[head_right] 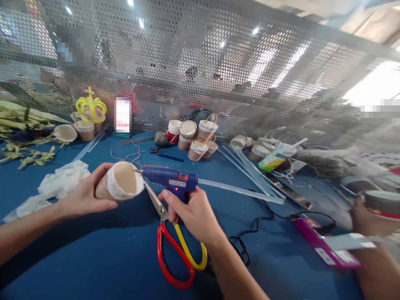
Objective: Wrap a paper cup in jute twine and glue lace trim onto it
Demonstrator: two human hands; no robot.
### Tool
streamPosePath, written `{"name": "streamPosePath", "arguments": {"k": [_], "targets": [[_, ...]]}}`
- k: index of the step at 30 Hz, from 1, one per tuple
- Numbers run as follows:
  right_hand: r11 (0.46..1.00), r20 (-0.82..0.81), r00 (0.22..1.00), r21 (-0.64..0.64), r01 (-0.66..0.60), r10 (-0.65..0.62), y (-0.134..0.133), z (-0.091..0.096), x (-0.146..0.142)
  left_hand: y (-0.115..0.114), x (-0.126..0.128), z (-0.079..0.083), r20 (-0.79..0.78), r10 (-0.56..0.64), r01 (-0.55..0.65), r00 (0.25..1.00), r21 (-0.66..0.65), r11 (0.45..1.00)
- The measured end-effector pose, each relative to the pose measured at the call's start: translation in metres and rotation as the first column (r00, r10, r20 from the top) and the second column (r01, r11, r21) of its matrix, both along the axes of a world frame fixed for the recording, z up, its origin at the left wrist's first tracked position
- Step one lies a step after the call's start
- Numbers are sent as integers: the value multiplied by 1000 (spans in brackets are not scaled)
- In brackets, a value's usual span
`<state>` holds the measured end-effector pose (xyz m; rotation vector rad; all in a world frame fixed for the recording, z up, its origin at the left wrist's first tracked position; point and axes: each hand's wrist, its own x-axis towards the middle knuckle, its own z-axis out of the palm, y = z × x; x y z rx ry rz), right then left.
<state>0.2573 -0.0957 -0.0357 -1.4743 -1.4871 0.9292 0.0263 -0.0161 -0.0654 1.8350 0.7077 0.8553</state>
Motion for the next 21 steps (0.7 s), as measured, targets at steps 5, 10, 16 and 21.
{"name": "streamPosePath", "arguments": {"k": [5,10,16,21], "targets": [[997,-39,997,-40,-61,60,4,-2,7,0,-2,2,29,-126,128,992,-61,990],[993,44,997,-97,-61,65,5,-1,10,0,-1,0,89,-165,176,982,-139,974],[987,20,995,-131,-97,100,5,2,13,-1,-1,0,55,-139,145,989,-129,981],[988,-40,995,-120,-98,94,7,0,13,-1,-1,-1,89,-158,171,983,-154,973]]}}
